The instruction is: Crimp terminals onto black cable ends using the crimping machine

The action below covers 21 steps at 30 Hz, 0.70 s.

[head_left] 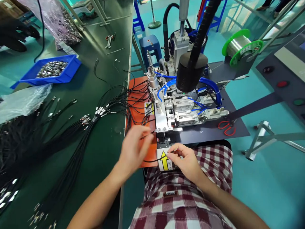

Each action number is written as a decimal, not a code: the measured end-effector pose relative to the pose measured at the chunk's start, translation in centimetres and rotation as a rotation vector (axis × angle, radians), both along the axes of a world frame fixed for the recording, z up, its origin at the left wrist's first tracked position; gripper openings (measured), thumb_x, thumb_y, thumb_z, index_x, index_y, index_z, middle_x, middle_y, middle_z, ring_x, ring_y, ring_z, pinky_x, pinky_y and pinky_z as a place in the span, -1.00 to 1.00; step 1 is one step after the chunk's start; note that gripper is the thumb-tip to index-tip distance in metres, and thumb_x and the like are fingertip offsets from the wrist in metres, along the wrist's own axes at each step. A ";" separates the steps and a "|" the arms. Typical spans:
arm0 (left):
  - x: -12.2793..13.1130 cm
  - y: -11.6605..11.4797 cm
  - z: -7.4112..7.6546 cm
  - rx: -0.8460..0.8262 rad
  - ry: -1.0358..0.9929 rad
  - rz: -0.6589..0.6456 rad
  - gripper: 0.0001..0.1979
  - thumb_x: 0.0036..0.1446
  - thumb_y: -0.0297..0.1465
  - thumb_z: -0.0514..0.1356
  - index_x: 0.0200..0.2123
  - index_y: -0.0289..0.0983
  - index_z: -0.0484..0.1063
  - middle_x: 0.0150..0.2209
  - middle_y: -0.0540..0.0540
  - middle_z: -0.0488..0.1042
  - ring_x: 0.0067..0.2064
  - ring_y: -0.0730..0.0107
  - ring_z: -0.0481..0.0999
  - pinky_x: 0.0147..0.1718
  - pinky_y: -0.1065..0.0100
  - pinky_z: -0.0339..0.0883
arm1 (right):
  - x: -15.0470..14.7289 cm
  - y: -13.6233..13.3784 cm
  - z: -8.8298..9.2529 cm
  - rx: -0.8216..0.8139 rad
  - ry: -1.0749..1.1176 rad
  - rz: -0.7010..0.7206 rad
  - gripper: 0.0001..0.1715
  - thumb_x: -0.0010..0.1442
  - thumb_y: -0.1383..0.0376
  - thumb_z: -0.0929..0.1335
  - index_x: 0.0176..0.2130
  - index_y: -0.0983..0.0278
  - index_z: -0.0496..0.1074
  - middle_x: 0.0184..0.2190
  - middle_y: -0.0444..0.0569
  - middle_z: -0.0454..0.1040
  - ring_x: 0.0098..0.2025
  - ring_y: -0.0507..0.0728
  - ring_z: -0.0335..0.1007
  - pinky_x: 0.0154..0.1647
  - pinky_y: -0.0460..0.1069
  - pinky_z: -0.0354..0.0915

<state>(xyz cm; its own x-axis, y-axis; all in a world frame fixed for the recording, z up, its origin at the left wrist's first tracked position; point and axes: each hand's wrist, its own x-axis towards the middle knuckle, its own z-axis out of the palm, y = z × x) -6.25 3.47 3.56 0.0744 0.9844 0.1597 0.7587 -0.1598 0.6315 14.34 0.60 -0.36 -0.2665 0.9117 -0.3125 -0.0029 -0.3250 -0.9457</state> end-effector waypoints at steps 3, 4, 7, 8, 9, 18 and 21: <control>3.4 -3.1 0.4 -0.441 -0.322 -0.335 -0.66 0.26 -0.34 0.07 0.09 -0.18 0.17 -0.20 -0.06 0.43 -0.22 0.38 0.42 -0.23 0.36 0.31 | 0.1 0.4 0.0 0.010 0.044 -0.024 -0.81 0.11 0.19 0.40 -0.36 0.28 0.43 -0.55 -0.17 0.32 -0.54 -0.01 0.16 -0.53 -0.09 0.12; 4.0 -3.6 0.1 -0.520 -0.396 -0.344 -0.70 0.29 -0.33 0.02 0.07 -0.19 0.16 -0.27 -0.03 0.43 -0.29 0.41 0.40 -0.30 0.39 0.29 | 0.3 0.5 0.0 0.017 0.048 -0.029 -0.81 0.11 0.19 0.40 -0.35 0.27 0.44 -0.54 -0.17 0.34 -0.53 0.00 0.19 -0.52 -0.09 0.15; 4.6 -3.9 -0.8 -0.608 -0.475 -0.297 -0.80 0.32 -0.33 -0.04 -0.03 -0.21 0.22 -0.42 0.05 0.36 -0.43 0.48 0.29 -0.44 0.43 0.17 | 1.1 0.7 0.0 0.045 0.034 -0.053 -0.82 0.10 0.20 0.42 -0.32 0.26 0.45 -0.52 -0.15 0.36 -0.51 0.01 0.23 -0.49 -0.09 0.21; 4.6 -3.8 -1.0 -0.613 -0.473 -0.291 -0.82 0.32 -0.32 -0.02 -0.06 -0.21 0.24 -0.43 0.06 0.35 -0.44 0.49 0.28 -0.45 0.43 0.15 | 1.3 0.7 0.0 0.057 0.025 -0.057 -0.83 0.10 0.21 0.42 -0.32 0.26 0.46 -0.51 -0.14 0.38 -0.50 0.02 0.25 -0.48 -0.08 0.22; 4.6 -3.6 -1.1 -0.609 -0.478 -0.293 -0.83 0.31 -0.32 0.00 -0.07 -0.21 0.26 -0.42 0.05 0.35 -0.42 0.48 0.29 -0.44 0.43 0.15 | 1.5 0.7 -0.1 0.073 0.016 -0.055 -0.85 0.11 0.22 0.41 -0.33 0.26 0.46 -0.49 -0.13 0.39 -0.49 0.02 0.26 -0.47 -0.08 0.23; 5.7 -2.2 -1.1 -0.721 -0.824 -0.253 -0.72 0.21 -0.28 0.14 -0.06 -0.27 0.28 -0.46 0.05 0.33 -0.49 0.56 0.28 -0.54 0.51 0.13 | 2.6 0.7 -0.8 0.059 0.065 -0.021 -0.80 0.13 0.18 0.40 -0.24 0.25 0.48 -0.43 -0.12 0.38 -0.45 0.02 0.28 -0.44 -0.08 0.24; 5.7 -1.6 -1.2 -0.745 -0.853 -0.175 -0.75 0.13 -0.27 0.22 -0.22 -0.32 0.36 -0.51 0.07 0.31 -0.54 0.61 0.25 -0.58 0.54 0.12 | 3.3 0.9 -0.5 0.030 0.062 -0.051 -0.79 0.12 0.18 0.42 -0.26 0.25 0.46 -0.47 -0.15 0.36 -0.50 -0.01 0.21 -0.48 -0.09 0.19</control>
